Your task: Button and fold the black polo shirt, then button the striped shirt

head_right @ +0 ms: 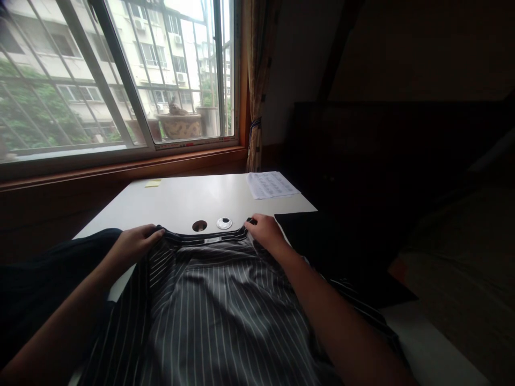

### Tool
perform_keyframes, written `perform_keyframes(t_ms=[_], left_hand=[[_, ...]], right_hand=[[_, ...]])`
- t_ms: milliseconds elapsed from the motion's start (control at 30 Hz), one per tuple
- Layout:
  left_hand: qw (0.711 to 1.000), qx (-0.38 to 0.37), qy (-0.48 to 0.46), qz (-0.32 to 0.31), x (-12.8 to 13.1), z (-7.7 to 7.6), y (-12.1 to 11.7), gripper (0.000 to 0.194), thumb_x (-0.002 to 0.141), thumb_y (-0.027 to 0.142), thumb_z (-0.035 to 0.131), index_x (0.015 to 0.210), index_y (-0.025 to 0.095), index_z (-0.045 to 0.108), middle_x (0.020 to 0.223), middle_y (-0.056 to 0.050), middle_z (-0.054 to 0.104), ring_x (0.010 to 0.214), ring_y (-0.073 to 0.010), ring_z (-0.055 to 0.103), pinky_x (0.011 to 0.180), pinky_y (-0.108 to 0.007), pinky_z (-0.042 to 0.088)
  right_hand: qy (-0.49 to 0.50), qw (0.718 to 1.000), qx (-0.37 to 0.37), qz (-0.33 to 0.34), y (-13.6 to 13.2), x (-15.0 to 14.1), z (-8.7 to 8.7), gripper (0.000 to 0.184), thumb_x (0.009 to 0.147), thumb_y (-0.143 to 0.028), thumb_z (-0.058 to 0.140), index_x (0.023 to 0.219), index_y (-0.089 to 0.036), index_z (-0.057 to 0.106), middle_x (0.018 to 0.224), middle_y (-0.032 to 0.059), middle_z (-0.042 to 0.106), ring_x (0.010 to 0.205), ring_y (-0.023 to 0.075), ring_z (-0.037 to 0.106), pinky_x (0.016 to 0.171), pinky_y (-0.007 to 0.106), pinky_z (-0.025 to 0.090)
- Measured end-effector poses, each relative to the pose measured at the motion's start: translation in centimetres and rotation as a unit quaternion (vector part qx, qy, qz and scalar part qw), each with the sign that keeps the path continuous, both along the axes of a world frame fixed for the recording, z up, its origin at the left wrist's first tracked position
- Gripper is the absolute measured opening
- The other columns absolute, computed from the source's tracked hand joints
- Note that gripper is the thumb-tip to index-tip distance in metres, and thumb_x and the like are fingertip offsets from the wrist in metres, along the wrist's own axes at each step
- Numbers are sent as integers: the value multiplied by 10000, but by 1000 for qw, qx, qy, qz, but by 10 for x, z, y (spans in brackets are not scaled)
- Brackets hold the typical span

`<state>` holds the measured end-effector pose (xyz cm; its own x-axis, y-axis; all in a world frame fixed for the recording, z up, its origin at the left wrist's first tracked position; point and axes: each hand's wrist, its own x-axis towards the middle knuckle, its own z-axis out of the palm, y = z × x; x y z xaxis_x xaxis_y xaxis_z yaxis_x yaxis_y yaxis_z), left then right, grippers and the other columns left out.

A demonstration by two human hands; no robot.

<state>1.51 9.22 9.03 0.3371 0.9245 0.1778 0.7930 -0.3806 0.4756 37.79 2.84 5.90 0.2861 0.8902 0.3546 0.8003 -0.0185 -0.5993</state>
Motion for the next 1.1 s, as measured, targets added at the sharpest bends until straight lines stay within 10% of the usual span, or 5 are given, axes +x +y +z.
perform_keyframes(t_ms=[167,333,567,833,1100], left_hand=[[998,36,28,-49,52,4,-8,308,885,405,469,741,189,634,666,-48,652,636,-199,590,601,-284,342],[994,27,28,-98,88,-35,-23,112,837,275,553,807,199,628,769,-71,692,709,-225,631,620,-288,364],[985,10,-38,-170,84,-66,-45,116,885,318,574,887,211,620,913,-52,688,832,-202,636,719,-289,457],[971,-19,-82,-224,88,-67,-30,193,906,231,547,1069,216,651,1007,-61,670,854,-190,647,760,-303,507],[974,30,-72,-213,101,-99,-15,278,843,191,633,1113,246,675,1120,-67,545,850,-180,629,828,-354,541]], right_hand=[[20,995,-50,88,16,-46,20,160,744,-359,708,700,-206,721,697,38,711,681,194,628,618,269,388],[70,984,-92,137,13,-74,-7,114,701,-298,750,771,-209,742,739,22,734,685,187,654,617,258,437],[153,976,-73,136,-19,-73,-55,144,788,-240,645,882,-196,745,861,34,761,814,193,703,751,282,514],[192,973,-38,125,-20,-71,-58,175,816,-307,623,858,-189,744,847,44,756,818,212,696,772,313,509],[207,969,-49,124,-16,-61,-60,167,794,-316,638,849,-191,735,838,34,752,806,208,693,751,306,507]])
